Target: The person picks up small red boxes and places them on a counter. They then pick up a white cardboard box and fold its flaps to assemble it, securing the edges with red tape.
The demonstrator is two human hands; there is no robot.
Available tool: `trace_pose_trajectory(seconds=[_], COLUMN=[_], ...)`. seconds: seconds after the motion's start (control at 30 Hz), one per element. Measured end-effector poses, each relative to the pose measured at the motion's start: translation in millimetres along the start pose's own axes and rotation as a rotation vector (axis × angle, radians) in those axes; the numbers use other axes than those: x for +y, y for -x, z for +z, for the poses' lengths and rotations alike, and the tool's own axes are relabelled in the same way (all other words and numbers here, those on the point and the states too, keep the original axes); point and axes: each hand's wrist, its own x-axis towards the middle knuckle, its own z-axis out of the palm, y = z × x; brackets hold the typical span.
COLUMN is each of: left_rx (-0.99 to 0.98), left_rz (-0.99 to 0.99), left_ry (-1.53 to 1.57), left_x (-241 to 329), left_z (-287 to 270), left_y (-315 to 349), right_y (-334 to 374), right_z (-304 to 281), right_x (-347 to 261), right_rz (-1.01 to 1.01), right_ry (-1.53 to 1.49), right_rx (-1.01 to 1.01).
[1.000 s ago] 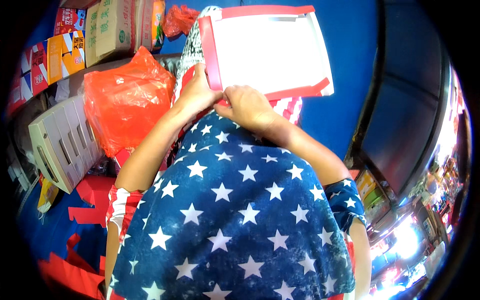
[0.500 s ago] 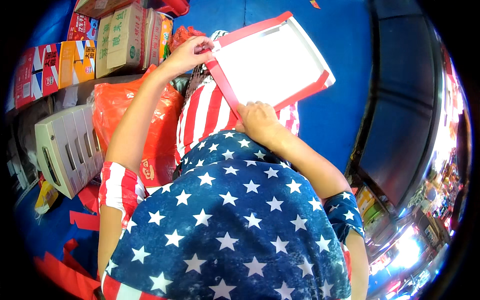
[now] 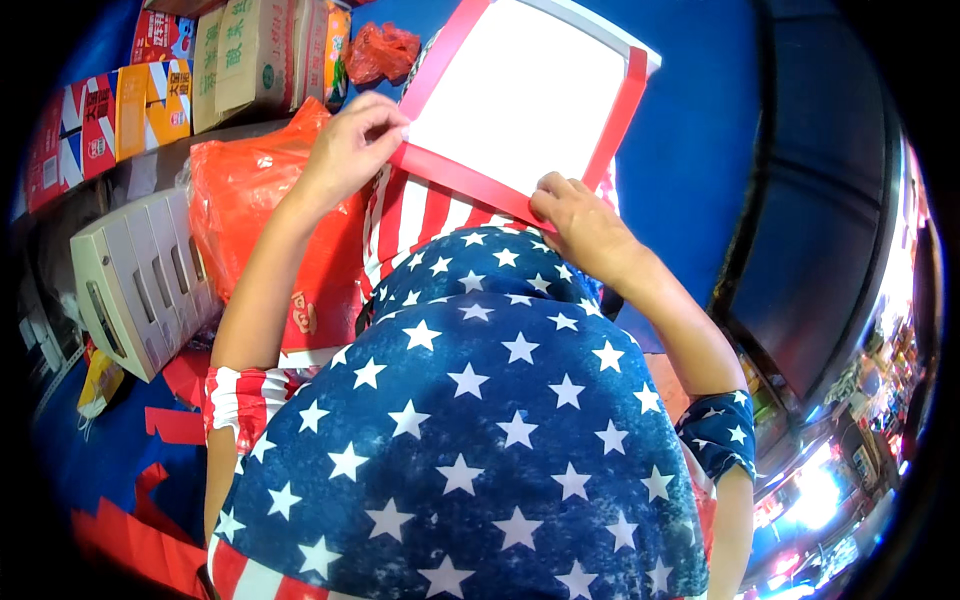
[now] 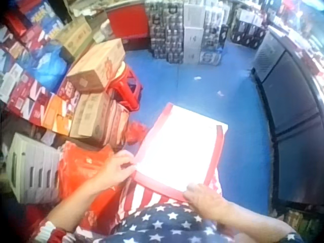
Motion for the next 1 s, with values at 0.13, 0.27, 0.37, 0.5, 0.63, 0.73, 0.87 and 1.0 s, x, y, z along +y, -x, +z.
trace_pose_trajectory(seconds=[0.13, 0.27, 0.37, 0.5, 0.63, 0.73, 0.87, 1.0], left_rx=[-0.115, -0.270, -0.422, -0.370, -0.345, -0.299, -0.325, -0.274], left_rz=[-0.039, 0.040, 0.180, 0.097, 0.190, 0.241, 0.271, 0.286], left_ry=[0.042, -0.064, -0.299, -0.320, -0.295, -0.302, -0.359, -0.342], left_x=[-6.7, -4.7, -8.4, -1.6, -4.2, -1.8, 5.4, 7.2], left_z=[5.8, -4.8, -4.3, 1.7, 2.1, 10.4, 19.0, 24.5], left_y=[40.2, 47.9, 40.0, 41.9, 48.8, 54.5, 59.2, 63.7], right_y=[-1.5, -1.4, 3.2, 5.0, 8.9, 11.6, 18.3, 28.7], right_z=[6.2, 13.9, 14.3, 15.1, 15.2, 13.6, 8.8, 11.2], right_x=[-1.3, -7.9, -14.2, -11.6, -8.5, -5.7, -3.0, 4.0], right_rz=[-0.011, -0.067, -0.057, -0.044, -0.039, 0.013, 0.029, 0.018], right_ry=[0.042, 0.246, 0.312, 0.313, 0.273, 0.217, 0.176, 0.197], right_rx=[-0.002, 0.019, 0.056, 0.058, 0.091, 0.068, 0.069, 0.096])
